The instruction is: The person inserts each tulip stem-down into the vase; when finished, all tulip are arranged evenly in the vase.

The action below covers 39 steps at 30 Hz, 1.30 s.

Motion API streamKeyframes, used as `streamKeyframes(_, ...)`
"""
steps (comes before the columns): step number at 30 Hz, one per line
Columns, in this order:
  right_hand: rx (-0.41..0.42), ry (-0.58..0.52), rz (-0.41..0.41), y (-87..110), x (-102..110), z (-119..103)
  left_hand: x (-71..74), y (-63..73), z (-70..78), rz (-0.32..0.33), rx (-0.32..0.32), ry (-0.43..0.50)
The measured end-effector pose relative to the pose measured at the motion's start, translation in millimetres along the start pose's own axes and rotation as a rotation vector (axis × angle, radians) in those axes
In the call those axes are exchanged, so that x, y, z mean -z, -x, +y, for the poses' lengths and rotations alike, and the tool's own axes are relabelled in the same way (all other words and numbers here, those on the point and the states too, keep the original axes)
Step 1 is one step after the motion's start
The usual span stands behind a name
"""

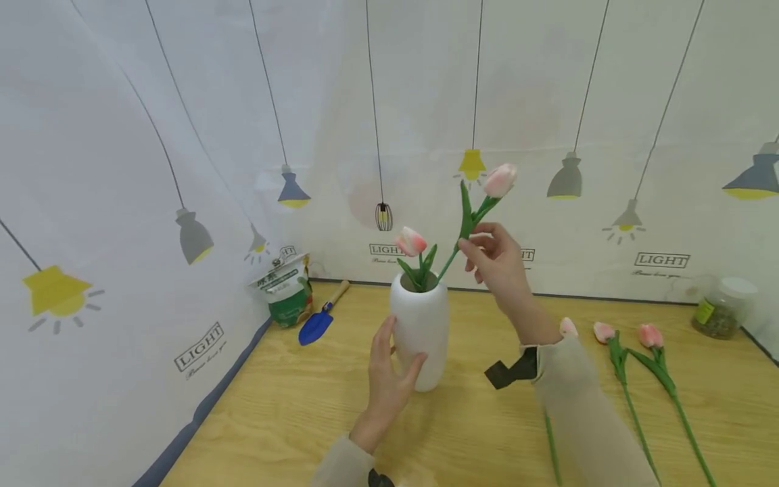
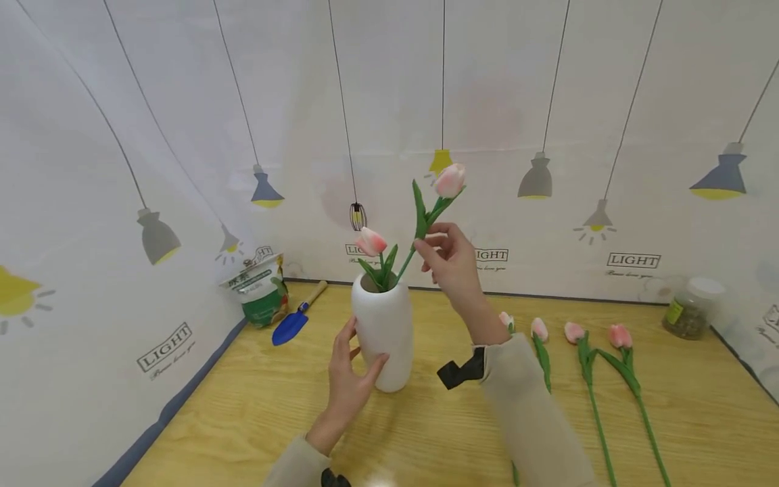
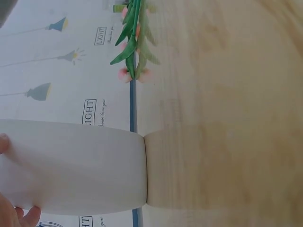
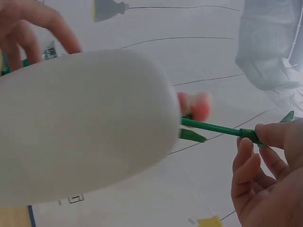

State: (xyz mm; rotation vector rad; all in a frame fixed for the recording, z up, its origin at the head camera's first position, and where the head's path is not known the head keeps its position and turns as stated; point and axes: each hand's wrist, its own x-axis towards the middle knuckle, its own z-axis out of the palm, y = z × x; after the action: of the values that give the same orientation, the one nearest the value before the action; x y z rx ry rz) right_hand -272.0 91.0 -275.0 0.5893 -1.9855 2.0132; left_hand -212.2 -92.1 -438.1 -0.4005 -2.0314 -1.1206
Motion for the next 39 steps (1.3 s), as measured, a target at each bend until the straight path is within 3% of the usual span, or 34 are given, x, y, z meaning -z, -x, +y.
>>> streamKeyframes(6, -0.009, 0.219, -0.042, 13.5, -21, 31, -0.3, 0.5, -2.5, 0.004, -0.016, -0.015)
streamKeyframes(14, -0.051, 0.221, 0.022, 21.2, -34, 43, 1.0, 1.6, -3.0, -0.003, -0.011, -0.03)
streamKeyframes(26, -0.125, 0.28, 0.01, 24.3, -35, 37, -0.5, 2.5, -5.2, -0.004, -0.031, -0.035)
streamKeyframes(33, -0.106, 0.152, 0.067, 34.7, -17, 46, -1.1, 2.7, -4.1, -0.001, -0.018, -0.023)
streamKeyframes(39, -0.111, -0.034, 0.113, 53.8, 22, 64, -2.5, 1.1, -5.1, 0.025, -0.051, -0.024)
